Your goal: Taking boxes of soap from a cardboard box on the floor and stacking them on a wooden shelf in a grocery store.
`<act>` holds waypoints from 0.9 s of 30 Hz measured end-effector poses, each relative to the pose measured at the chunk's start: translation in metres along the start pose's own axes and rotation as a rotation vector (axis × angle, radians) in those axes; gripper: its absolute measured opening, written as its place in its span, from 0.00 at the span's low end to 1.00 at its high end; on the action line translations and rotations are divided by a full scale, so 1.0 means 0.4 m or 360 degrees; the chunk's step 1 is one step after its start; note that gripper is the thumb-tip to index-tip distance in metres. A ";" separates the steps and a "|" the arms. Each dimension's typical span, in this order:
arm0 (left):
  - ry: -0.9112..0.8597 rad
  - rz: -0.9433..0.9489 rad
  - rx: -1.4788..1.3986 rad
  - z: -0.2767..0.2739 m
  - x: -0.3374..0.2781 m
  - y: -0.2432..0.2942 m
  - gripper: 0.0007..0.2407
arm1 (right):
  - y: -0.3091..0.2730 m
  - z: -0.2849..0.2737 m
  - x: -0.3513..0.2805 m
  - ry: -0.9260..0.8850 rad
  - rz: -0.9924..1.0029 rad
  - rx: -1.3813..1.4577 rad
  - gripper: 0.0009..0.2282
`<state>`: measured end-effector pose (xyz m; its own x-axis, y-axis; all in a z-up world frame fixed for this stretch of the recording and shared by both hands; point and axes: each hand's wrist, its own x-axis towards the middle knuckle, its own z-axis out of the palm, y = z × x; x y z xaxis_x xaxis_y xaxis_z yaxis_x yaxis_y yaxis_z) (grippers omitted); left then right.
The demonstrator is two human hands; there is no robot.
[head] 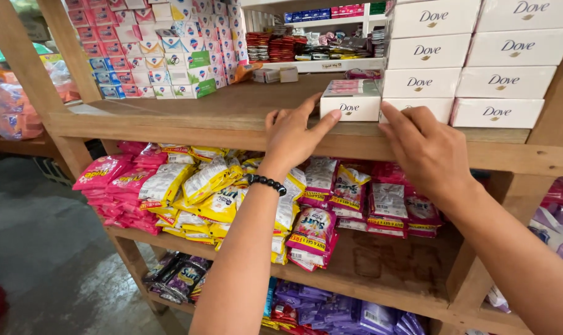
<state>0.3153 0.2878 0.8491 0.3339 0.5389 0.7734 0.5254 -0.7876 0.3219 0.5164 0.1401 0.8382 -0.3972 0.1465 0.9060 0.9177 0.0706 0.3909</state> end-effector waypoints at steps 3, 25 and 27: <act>0.0029 0.0027 -0.0001 0.004 -0.001 -0.004 0.30 | 0.007 0.010 -0.009 0.0033 -0.0028 -0.0008 0.14; 0.0000 0.0026 0.0024 -0.005 -0.010 0.008 0.28 | 0.067 -0.042 -0.201 -0.0020 0.0342 -0.0228 0.18; -0.0012 0.0013 0.0026 -0.007 -0.009 0.010 0.28 | 0.091 -0.022 -0.238 -0.0031 0.0341 -0.0237 0.17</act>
<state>0.3140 0.2820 0.8489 0.3443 0.5348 0.7717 0.5355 -0.7870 0.3065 0.5876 0.1200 0.7674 -0.1923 0.1613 0.9680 0.9712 -0.1099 0.2112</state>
